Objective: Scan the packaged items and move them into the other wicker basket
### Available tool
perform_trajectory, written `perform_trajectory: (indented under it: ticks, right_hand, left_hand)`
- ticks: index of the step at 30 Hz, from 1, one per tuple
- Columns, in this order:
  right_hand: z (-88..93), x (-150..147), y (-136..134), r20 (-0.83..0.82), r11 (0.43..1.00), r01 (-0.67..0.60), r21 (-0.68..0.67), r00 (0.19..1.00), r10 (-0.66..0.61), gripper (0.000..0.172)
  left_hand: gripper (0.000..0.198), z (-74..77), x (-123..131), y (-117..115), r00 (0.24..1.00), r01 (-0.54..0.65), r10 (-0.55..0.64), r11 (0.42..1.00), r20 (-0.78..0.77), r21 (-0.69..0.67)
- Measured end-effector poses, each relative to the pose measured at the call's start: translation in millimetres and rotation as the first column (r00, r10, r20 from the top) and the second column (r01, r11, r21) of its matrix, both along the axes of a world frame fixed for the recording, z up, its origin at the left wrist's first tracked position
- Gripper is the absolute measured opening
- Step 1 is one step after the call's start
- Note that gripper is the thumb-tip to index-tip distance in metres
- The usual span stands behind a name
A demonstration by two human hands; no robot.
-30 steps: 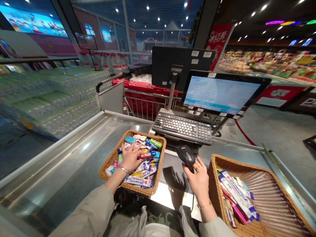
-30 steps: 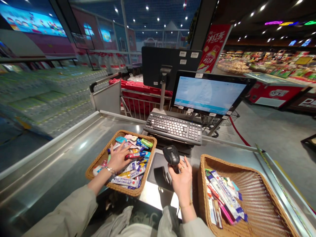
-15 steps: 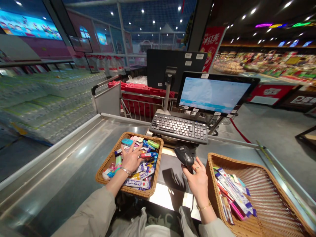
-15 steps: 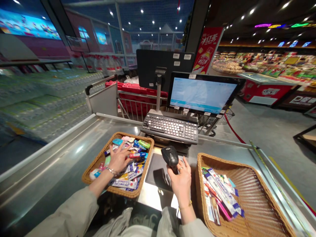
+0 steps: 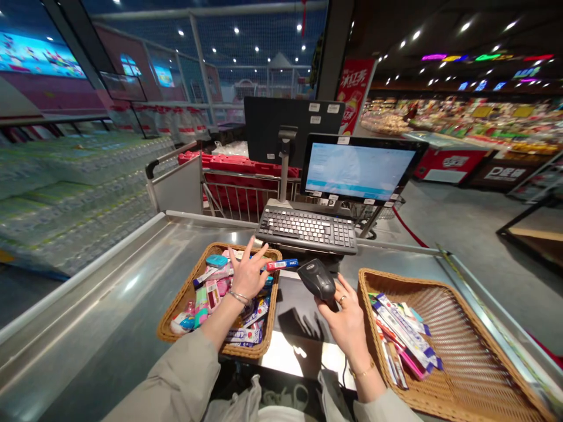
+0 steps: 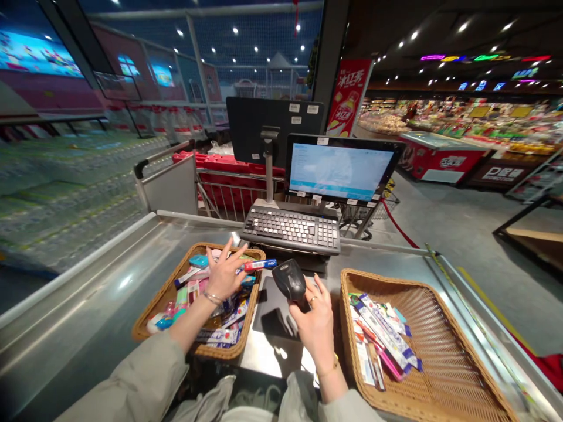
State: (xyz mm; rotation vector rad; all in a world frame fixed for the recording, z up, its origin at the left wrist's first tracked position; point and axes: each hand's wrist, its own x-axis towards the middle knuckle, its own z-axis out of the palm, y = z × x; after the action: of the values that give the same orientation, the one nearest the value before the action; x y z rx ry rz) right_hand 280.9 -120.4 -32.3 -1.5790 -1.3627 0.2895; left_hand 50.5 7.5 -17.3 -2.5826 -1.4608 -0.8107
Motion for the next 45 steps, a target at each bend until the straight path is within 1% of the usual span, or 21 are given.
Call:
perform_trajectory:
  ticks: [4, 8, 12, 16, 19, 23, 28, 34, 45]
  right_hand:
    - [5.3, 1.0, -6.0, 0.011, 1.0, -0.021, 0.02, 1.0, 0.021, 0.032]
    - [9.6, 3.8, -11.5, 0.024, 1.0, -0.02, 0.005, 1.0, 0.02, 0.035]
    - [12.5, 8.4, -15.8, 0.054, 1.0, 0.005, -0.02, 0.999, -0.004, 0.038]
    - [15.6, 13.3, -18.8, 0.091, 1.0, 0.02, -0.009, 0.996, -0.019, 0.037]
    - [17.5, 16.0, -20.2, 0.09, 1.0, 0.023, 0.0, 0.996, -0.023, 0.036]
    - [16.7, 19.3, -22.0, 0.073, 0.999, 0.04, 0.021, 0.996, -0.042, 0.039]
    - [14.0, 23.1, -24.1, 0.057, 0.999, 0.049, 0.014, 0.997, -0.05, 0.039]
    - [15.2, 23.3, -26.2, 0.05, 0.998, 0.054, 0.011, 0.997, -0.054, 0.04]
    - [16.5, 23.9, -28.2, 0.113, 0.998, 0.054, 0.01, 0.992, -0.055, 0.037]
  left_hand:
    - [0.019, 1.1, 18.3, 3.7, 0.999, 0.042, -0.043, 0.999, 0.015, 0.02]
    - [0.015, 0.3, 31.9, 6.8, 0.996, 0.082, -0.083, 0.996, 0.021, 0.038]
    - [0.017, 0.6, 41.5, 9.5, 0.992, 0.124, -0.125, 0.991, 0.013, 0.042]
    - [0.018, 2.0, 49.7, 11.2, 0.987, 0.158, -0.159, 0.985, 0.014, 0.064]
    - [0.019, 3.4, 56.1, 11.7, 0.984, 0.173, -0.175, 0.982, 0.018, 0.077]
    - [0.018, 5.4, 63.4, 11.6, 0.981, 0.19, -0.194, 0.977, 0.028, 0.092]
    - [0.018, 7.6, 67.9, 10.6, 0.978, 0.204, -0.207, 0.974, 0.027, 0.095]
    - [0.019, 7.7, 68.2, 9.6, 0.977, 0.207, -0.211, 0.973, 0.03, 0.105]
    - [0.02, 7.8, 67.3, 7.8, 0.976, 0.201, -0.209, 0.972, 0.053, 0.124]
